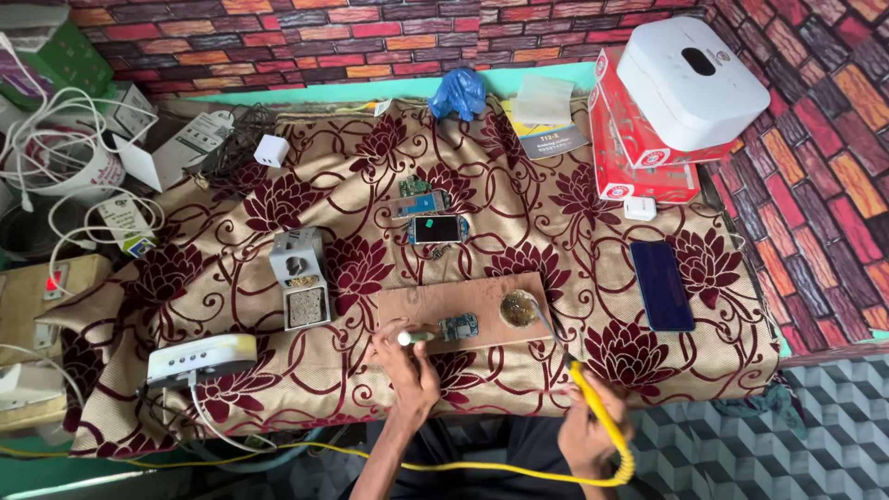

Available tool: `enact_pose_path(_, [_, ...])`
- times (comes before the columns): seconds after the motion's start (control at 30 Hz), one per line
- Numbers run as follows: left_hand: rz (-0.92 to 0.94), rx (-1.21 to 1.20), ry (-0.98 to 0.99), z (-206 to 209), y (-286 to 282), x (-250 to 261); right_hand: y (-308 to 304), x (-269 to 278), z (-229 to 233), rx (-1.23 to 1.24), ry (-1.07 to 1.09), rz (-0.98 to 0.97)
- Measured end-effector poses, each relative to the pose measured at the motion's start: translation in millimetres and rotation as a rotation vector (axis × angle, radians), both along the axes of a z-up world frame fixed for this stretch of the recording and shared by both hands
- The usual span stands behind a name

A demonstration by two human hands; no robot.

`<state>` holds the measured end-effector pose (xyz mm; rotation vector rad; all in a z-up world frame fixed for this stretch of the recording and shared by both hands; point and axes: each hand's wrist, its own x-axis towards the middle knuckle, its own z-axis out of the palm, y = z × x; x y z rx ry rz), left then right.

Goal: The person solders a small circuit board using a soldering iron and solder wire. They repeatedly apply solder to various points on the board while holding it steady with the other hand.

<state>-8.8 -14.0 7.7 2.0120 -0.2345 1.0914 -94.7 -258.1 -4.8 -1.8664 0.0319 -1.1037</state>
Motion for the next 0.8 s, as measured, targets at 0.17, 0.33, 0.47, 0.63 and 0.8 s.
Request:
enact_pose_path(0.17, [-0.020,-0.057,-0.042,-2,2,-3,17,13,31,-0.324,-0.067,0.005])
enact_pose_path(0.33, [0.004,-0.061,0.055,7,4,-8,26,17,45,-0.335,0.009,-0.061])
enact_pose_path(0.47, [0.037,-0.118,0.090,15,6,-10,32,24,45,-0.271,0.030,-0.020])
enact_pose_path(0.63, [-0.005,-0.117,0.082,14,4,-9,34,26,49,-0.297,0.047,-0.008])
enact_pose_path(0.8, [-0.056,-0.172,0.095,19,8,-10,39,22,41,-0.250,0.045,-0.007])
